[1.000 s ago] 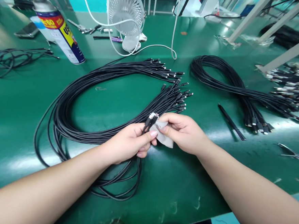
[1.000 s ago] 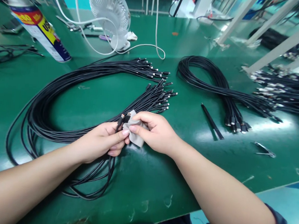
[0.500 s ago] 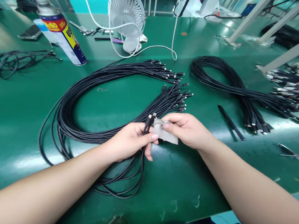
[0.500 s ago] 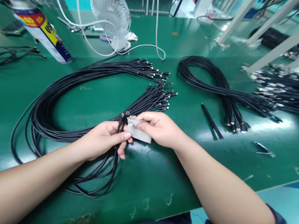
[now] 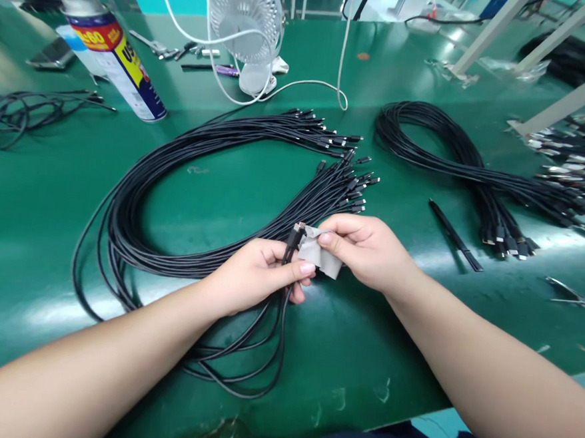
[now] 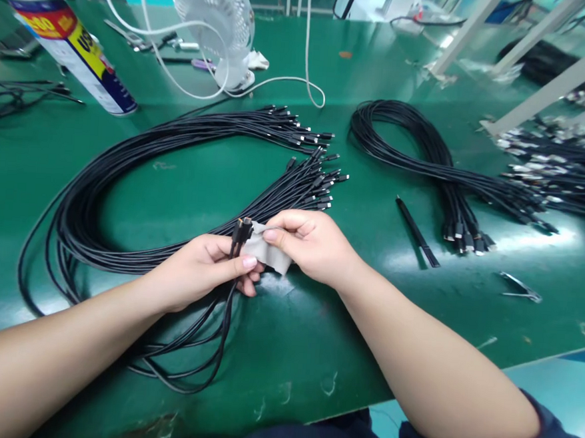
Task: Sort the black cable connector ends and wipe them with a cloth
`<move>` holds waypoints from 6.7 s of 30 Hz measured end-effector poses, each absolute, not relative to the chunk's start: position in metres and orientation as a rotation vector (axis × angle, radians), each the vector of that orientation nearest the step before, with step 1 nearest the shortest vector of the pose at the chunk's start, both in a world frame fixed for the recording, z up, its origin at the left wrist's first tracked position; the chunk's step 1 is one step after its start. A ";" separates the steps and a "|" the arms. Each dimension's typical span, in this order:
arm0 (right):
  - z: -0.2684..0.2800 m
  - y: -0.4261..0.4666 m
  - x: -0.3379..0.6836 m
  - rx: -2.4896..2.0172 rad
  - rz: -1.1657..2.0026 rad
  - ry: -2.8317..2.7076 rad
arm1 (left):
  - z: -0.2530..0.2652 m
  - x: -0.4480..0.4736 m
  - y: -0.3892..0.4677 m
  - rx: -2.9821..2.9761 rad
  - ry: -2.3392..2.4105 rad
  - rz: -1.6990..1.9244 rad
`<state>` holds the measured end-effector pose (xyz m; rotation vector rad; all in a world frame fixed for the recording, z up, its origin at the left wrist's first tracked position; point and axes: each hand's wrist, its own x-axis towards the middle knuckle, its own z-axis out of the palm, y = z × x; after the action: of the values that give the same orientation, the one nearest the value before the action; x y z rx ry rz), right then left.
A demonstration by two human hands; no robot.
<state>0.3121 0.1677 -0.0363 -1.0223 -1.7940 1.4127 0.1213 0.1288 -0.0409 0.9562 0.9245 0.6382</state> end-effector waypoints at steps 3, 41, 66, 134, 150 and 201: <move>-0.034 0.163 0.308 -0.951 0.864 -2.080 | -0.038 0.121 0.128 0.971 0.931 0.563; -0.028 0.167 0.313 -0.940 1.635 -1.760 | -0.032 0.125 0.125 0.868 0.924 0.677; -0.033 0.169 0.311 -0.945 1.792 -1.768 | -0.035 0.121 0.126 0.993 0.933 0.558; -0.030 0.168 0.317 -0.797 2.009 -1.730 | -0.031 0.112 0.128 0.661 0.456 0.502; -0.021 0.174 0.323 -1.038 2.129 -1.595 | -0.030 0.118 0.125 0.662 0.638 0.543; -0.017 0.148 0.306 -1.108 0.793 -2.170 | -0.028 0.131 0.117 0.602 0.963 0.723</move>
<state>0.3056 0.1477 -0.0169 -1.1076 -2.1700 0.7927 0.1309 0.1175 -0.0283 0.6022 0.9626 0.7233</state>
